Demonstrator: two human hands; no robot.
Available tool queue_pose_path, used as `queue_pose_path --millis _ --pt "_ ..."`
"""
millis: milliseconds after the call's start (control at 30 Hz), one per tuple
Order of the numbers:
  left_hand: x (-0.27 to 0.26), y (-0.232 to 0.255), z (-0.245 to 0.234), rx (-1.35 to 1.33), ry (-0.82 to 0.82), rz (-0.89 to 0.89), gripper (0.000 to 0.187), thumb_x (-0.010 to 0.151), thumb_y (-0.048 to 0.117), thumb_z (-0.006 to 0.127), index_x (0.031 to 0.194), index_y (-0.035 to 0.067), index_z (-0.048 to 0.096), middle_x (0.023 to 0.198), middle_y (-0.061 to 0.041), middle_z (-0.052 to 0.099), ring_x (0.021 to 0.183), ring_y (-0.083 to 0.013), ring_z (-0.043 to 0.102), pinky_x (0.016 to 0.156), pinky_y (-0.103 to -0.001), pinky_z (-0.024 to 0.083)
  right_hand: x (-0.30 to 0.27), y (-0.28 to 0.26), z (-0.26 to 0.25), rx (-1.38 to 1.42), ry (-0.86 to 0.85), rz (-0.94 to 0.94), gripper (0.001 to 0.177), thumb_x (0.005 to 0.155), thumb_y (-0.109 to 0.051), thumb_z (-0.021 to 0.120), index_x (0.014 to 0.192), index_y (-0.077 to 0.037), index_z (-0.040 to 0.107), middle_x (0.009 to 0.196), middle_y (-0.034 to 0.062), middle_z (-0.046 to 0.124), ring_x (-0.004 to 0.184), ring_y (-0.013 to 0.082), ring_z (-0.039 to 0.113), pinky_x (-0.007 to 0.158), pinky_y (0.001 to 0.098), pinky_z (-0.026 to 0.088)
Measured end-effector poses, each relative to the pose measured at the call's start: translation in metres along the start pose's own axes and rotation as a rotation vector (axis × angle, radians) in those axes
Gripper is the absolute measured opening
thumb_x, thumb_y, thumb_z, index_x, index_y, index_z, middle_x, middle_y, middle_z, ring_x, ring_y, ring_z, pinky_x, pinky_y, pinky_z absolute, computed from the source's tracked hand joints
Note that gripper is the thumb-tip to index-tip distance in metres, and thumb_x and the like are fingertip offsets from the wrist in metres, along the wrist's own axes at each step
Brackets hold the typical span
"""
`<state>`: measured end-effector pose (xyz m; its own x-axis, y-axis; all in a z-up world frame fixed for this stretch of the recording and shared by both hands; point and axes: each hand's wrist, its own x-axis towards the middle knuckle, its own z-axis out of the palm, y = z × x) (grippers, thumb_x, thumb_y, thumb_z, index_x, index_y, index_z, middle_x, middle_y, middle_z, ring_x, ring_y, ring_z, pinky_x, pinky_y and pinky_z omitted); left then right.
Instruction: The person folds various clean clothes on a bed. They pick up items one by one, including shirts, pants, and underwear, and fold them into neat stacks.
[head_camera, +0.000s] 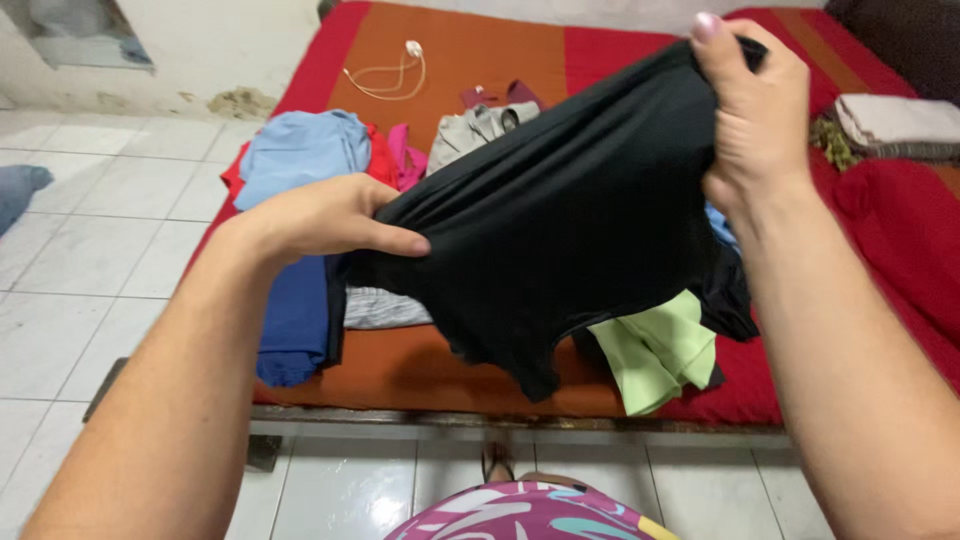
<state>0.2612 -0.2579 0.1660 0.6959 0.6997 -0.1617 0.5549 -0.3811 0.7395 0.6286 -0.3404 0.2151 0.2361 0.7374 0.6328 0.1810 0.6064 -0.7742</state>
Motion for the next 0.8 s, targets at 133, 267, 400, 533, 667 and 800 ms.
queue_pose_path --millis 133,267,400,533,667,800 --pt "-0.011 -0.013 -0.022 0.07 0.193 0.004 0.031 0.084 0.027 0.076 0.109 0.009 0.081 0.086 -0.004 0.079 0.082 -0.0134 0.068 0.077 -0.033 0.054 0.007 0.0 -0.012 0.119 -0.006 0.079 0.021 0.102 -0.024 0.081 0.098 -0.006 0.071 0.091 -0.0007 0.069 0.081 0.0102 0.063 0.077 0.0265 0.055" --pt "-0.005 -0.013 -0.036 0.271 0.542 -0.004 0.027 0.088 0.017 0.074 0.114 0.013 0.079 0.09 -0.002 0.074 0.085 -0.0149 0.069 0.076 -0.032 0.052 0.022 0.02 -0.015 -0.121 -0.008 0.136 0.019 0.101 -0.025 0.08 0.099 -0.007 0.073 0.09 -0.0013 0.071 0.081 0.0075 0.063 0.077 0.0235 0.054" --pt "0.009 -0.007 -0.035 -0.066 0.652 -0.096 0.017 0.101 0.016 0.061 0.11 0.01 0.074 0.082 -0.004 0.072 0.079 -0.0157 0.071 0.071 -0.033 0.056 0.026 0.045 -0.02 -0.269 -0.013 0.289 0.017 0.1 -0.028 0.073 0.099 -0.011 0.075 0.085 -0.0038 0.069 0.075 0.0057 0.058 0.068 0.0227 0.048" --pt "0.022 -0.012 -0.034 -0.122 0.646 0.138 0.019 0.096 0.013 0.065 0.11 0.009 0.077 0.088 -0.001 0.074 0.08 -0.0101 0.065 0.074 -0.03 0.055 0.034 0.074 -0.032 0.089 -0.033 0.255 0.023 0.105 -0.029 0.073 0.095 -0.008 0.069 0.082 -0.0029 0.062 0.074 0.0091 0.053 0.066 0.0255 0.042" --pt "0.032 -0.047 -0.014 -0.034 0.116 -0.063 0.022 0.087 0.018 0.073 0.105 0.009 0.082 0.083 -0.003 0.078 0.073 -0.0127 0.068 0.071 -0.032 0.056 0.007 0.124 -0.055 -0.055 -0.161 0.345 0.027 0.101 -0.031 0.071 0.091 -0.007 0.066 0.087 -0.0035 0.063 0.079 0.0065 0.056 0.071 0.0246 0.048" --pt "0.038 -0.107 0.083 0.042 -0.316 -0.15 0.023 0.088 0.022 0.072 0.109 0.014 0.079 0.09 0.001 0.083 0.079 -0.0105 0.075 0.077 -0.031 0.06 -0.079 0.187 -0.074 -0.673 -0.611 0.699 0.043 0.092 -0.048 0.063 0.106 -0.008 0.074 0.097 0.003 0.077 0.09 0.0108 0.066 0.084 0.0328 0.053"
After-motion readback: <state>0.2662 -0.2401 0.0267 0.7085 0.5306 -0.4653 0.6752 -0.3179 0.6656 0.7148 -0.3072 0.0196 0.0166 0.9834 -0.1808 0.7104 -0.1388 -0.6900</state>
